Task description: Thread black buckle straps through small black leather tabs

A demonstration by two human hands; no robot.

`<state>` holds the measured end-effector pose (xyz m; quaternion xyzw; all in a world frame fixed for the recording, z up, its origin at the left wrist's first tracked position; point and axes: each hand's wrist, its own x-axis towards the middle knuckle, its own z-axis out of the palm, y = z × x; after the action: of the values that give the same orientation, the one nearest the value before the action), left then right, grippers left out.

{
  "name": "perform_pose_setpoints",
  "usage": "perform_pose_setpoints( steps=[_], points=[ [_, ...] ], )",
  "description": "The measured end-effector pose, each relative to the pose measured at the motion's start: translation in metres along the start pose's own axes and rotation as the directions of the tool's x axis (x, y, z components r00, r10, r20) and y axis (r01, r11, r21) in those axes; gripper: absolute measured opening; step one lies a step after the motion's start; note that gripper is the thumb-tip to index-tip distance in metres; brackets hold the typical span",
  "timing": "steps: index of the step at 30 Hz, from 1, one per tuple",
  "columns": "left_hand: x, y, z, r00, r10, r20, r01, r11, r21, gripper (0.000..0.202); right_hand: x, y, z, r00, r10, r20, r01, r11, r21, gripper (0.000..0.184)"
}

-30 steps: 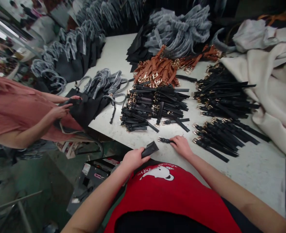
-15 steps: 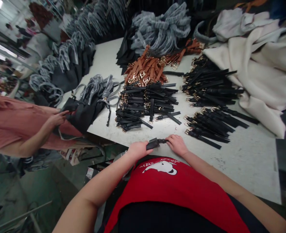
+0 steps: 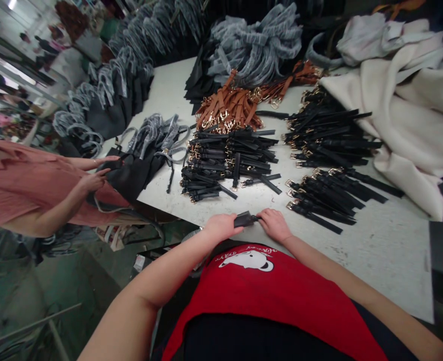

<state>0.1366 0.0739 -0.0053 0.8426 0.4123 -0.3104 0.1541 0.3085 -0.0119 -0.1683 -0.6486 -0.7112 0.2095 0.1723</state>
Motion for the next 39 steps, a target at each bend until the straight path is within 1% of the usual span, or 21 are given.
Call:
perform_pose_setpoints(
  steps=[3,7,11,17,19,22,23,25,28,33,36,39],
  points=[
    [-0.002,0.0,0.002,1.0,-0.014,-0.005,0.014,1.0,0.005,0.05,0.0,0.0,0.0,1.0,0.001,-0.002,-0.001,1.0,0.0,0.025],
    [0.0,0.004,0.005,1.0,0.019,-0.018,-0.019,1.0,-0.009,0.053,0.0,0.001,0.0,1.0,-0.007,-0.001,0.007,1.0,0.014,0.024],
    [-0.004,-0.005,0.006,0.999,-0.025,0.023,0.025,1.0,0.007,0.052,-0.001,0.002,0.001,1.0,-0.011,-0.012,0.012,1.0,0.024,0.024],
    [-0.014,-0.017,0.015,0.997,-0.083,-0.002,0.083,0.996,-0.023,0.052,-0.002,-0.001,0.0,0.999,-0.017,-0.033,0.017,1.0,-0.007,0.024],
    [-0.021,-0.021,0.02,0.995,-0.101,-0.001,0.101,0.994,-0.047,0.053,-0.001,-0.004,0.0,0.999,-0.005,-0.043,0.004,1.0,-0.027,0.029],
    [-0.036,-0.027,0.029,0.991,-0.132,-0.011,0.131,0.989,-0.069,0.052,0.002,-0.009,0.003,0.999,0.014,-0.047,-0.017,0.999,-0.051,0.043],
    [-0.04,-0.028,0.031,0.99,-0.143,-0.017,0.142,0.987,-0.074,0.052,0.003,-0.011,0.004,0.999,0.013,-0.042,-0.015,0.998,-0.055,0.043],
    [-0.045,-0.027,0.034,0.987,-0.156,-0.027,0.153,0.985,-0.084,0.052,0.005,-0.013,0.007,0.999,0.002,-0.035,-0.003,0.998,-0.056,0.036],
    [-0.043,-0.019,0.034,0.99,-0.133,-0.038,0.129,0.987,-0.098,0.051,0.005,-0.016,0.009,0.999,-0.015,-0.034,0.014,0.999,-0.043,0.029],
    [-0.03,-0.01,0.028,0.994,-0.095,-0.053,0.09,0.991,-0.101,0.051,0.001,-0.016,0.004,0.999,-0.018,-0.04,0.017,1.0,-0.025,0.025],
    [-0.027,-0.007,0.024,0.996,-0.085,-0.031,0.082,0.992,-0.092,0.05,0.001,-0.012,0.004,0.999,-0.042,-0.031,0.042,0.999,0.017,0.024],
    [-0.019,0.003,0.014,0.998,-0.059,-0.012,0.058,0.996,-0.067,0.049,0.002,-0.007,0.007,0.999,-0.036,-0.026,0.037,0.999,0.04,0.024]
  ],
)
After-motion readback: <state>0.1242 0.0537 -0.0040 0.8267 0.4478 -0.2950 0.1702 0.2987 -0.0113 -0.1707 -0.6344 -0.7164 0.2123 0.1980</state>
